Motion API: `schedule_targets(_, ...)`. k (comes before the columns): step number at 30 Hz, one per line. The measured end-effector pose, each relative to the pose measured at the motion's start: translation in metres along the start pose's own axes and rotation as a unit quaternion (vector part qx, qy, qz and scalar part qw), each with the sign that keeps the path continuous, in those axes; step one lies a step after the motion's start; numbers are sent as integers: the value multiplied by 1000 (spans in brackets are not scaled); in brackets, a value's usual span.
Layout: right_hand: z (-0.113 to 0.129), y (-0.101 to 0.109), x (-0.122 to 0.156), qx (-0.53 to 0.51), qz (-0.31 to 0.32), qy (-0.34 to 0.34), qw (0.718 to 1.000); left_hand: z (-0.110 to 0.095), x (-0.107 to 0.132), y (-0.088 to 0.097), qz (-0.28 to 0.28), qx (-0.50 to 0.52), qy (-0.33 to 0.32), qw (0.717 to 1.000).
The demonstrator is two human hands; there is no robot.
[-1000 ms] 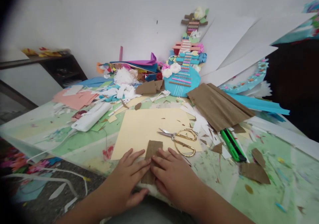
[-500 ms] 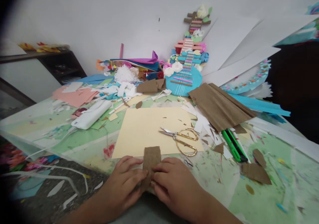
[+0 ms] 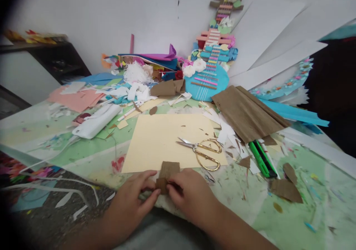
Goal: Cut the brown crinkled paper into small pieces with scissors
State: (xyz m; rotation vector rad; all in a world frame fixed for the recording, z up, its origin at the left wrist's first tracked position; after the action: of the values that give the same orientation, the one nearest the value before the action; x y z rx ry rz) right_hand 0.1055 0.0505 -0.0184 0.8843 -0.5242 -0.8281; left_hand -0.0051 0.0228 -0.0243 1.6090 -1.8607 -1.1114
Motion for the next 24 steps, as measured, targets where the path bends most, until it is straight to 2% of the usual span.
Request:
schedule_targets(5, 0, 1, 4, 8, -11, 2, 1000, -1, -1, -1, 4, 12, -4, 1000)
schedule_targets(9, 17, 0, 8, -14, 19, 93, 995, -4, 0, -1, 54, 48, -23, 997)
schedule_targets(11, 22, 0, 11, -20, 27, 118, 992, -7, 0, -1, 68, 48, -37, 996)
schedule_targets(15, 12, 0, 11, 14, 2, 55, 998, -10, 2, 0, 49, 17, -55, 997)
schedule_targets(18, 3, -2, 8, 50, -10, 3, 999, -8, 2, 0, 23, -5, -44, 999)
schedule_targets(21, 1, -6, 5, 81, -1, -16, 997, -5, 2, 1, 1, -19, -29, 999)
schedule_targets(24, 1, -8, 2, 92, 9, -18, 996, -11, 3, 0, -2, -47, -64, 997)
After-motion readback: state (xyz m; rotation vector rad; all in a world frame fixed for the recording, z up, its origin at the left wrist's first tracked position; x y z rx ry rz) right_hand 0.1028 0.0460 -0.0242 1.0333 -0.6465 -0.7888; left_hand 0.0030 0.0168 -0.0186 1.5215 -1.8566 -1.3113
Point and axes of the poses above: each hand's wrist, its own x-axis away from the middle knuckle, its own y-axis out of the back of the hand, z = x × y, the point moved 8 cm from there along -x, towards the middle knuckle, and after that the axes turned 5 degrees about z, right-handed, at the moved point
